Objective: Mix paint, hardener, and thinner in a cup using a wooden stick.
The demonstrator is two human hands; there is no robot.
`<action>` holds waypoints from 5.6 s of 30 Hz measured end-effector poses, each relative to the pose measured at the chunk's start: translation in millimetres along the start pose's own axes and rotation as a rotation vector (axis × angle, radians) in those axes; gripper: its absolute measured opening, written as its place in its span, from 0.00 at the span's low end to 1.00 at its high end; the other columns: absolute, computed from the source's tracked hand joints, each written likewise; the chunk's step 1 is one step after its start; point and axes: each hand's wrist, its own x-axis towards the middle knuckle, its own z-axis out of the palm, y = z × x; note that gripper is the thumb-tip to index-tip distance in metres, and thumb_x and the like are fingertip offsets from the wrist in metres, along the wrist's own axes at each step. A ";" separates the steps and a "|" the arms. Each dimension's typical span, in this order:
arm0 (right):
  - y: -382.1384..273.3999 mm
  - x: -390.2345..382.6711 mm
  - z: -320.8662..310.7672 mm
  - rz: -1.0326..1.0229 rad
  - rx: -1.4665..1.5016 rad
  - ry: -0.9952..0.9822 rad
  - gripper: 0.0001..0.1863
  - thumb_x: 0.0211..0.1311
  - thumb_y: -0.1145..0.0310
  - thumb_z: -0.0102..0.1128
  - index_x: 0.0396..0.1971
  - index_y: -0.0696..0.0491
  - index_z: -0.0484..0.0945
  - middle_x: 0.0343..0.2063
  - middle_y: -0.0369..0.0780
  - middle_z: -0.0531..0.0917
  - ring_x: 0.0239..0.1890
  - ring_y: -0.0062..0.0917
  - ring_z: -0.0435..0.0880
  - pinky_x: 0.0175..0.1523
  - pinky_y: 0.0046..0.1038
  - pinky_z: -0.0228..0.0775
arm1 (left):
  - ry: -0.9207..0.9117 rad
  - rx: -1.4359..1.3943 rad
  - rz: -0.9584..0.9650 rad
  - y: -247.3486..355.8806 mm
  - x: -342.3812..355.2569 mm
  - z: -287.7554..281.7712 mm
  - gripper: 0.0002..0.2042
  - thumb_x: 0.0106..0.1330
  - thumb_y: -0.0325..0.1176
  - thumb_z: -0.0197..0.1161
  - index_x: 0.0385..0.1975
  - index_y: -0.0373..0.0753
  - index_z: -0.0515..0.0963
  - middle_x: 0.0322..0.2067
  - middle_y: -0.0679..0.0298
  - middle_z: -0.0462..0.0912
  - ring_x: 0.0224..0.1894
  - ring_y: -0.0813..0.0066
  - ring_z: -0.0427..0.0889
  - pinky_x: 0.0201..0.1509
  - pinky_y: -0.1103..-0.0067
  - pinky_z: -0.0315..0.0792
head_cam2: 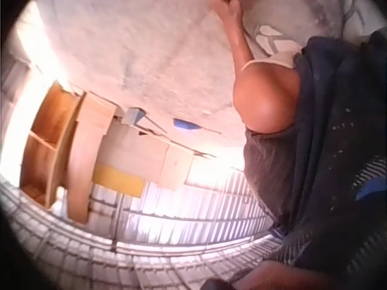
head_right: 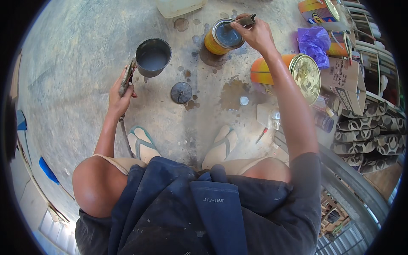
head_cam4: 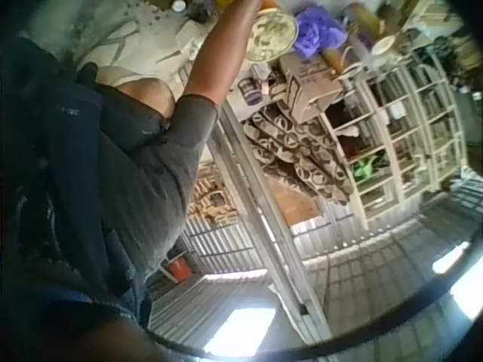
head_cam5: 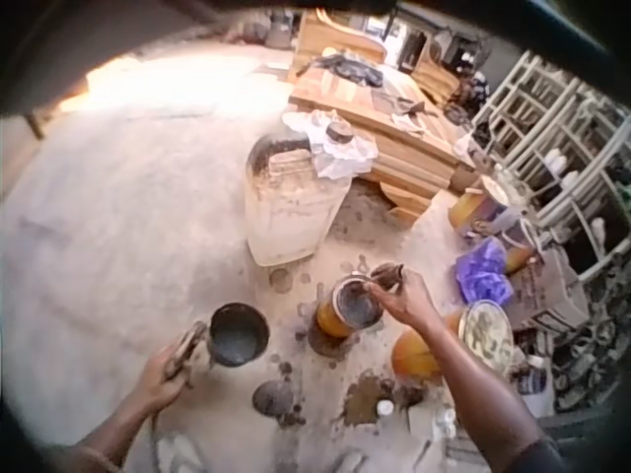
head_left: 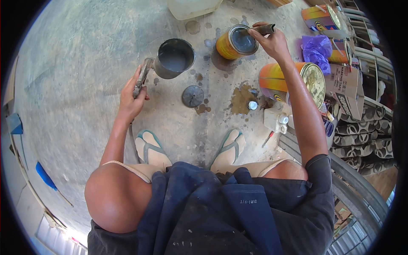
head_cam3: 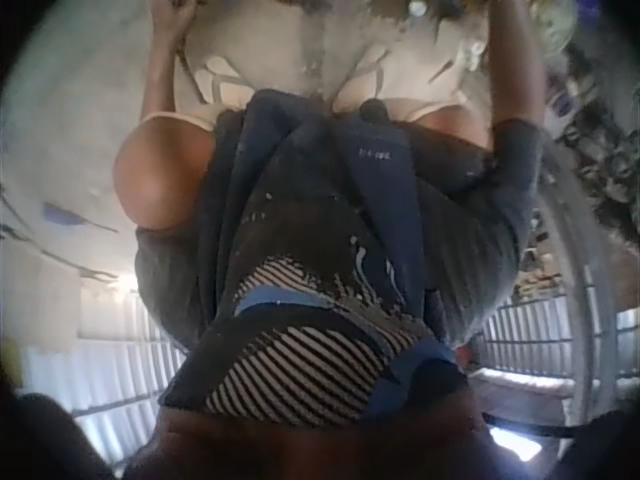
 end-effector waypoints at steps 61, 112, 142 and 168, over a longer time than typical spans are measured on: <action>0.7 -5.1 0.3 0.139 0.017 -0.103 0.18 0.61 0.57 0.68 0.38 0.58 0.84 0.29 0.38 0.88 0.27 0.24 0.80 0.36 0.25 0.72 | -0.026 0.018 0.000 -5.3 -1.1 -1.2 0.32 0.62 0.14 0.52 0.70 0.39 0.66 0.49 0.56 0.77 0.26 0.75 0.78 0.31 0.82 0.77; -13.0 3.1 26.7 -0.225 -0.418 -0.353 0.53 0.32 0.65 0.75 0.68 0.37 0.63 0.42 0.46 0.71 0.44 0.45 0.75 0.50 0.40 0.74 | -0.067 -0.017 0.059 11.4 -6.1 13.9 0.34 0.59 0.14 0.51 0.70 0.41 0.65 0.46 0.58 0.76 0.26 0.75 0.76 0.30 0.81 0.75; -150.4 -25.4 -87.3 -0.310 -0.564 -0.310 0.53 0.31 0.63 0.79 0.66 0.39 0.67 0.42 0.45 0.73 0.44 0.41 0.75 0.50 0.36 0.75 | -0.128 0.025 0.153 54.5 1.4 35.3 0.35 0.54 0.19 0.53 0.69 0.38 0.66 0.47 0.53 0.81 0.39 0.64 0.80 0.45 0.75 0.73; -174.8 -42.0 -98.8 -0.302 -0.891 -0.278 0.52 0.28 0.73 0.73 0.65 0.43 0.69 0.52 0.46 0.73 0.46 0.42 0.72 0.49 0.38 0.74 | -0.144 0.078 0.225 75.6 6.2 59.2 0.34 0.54 0.20 0.55 0.68 0.34 0.66 0.52 0.52 0.80 0.48 0.54 0.80 0.52 0.72 0.72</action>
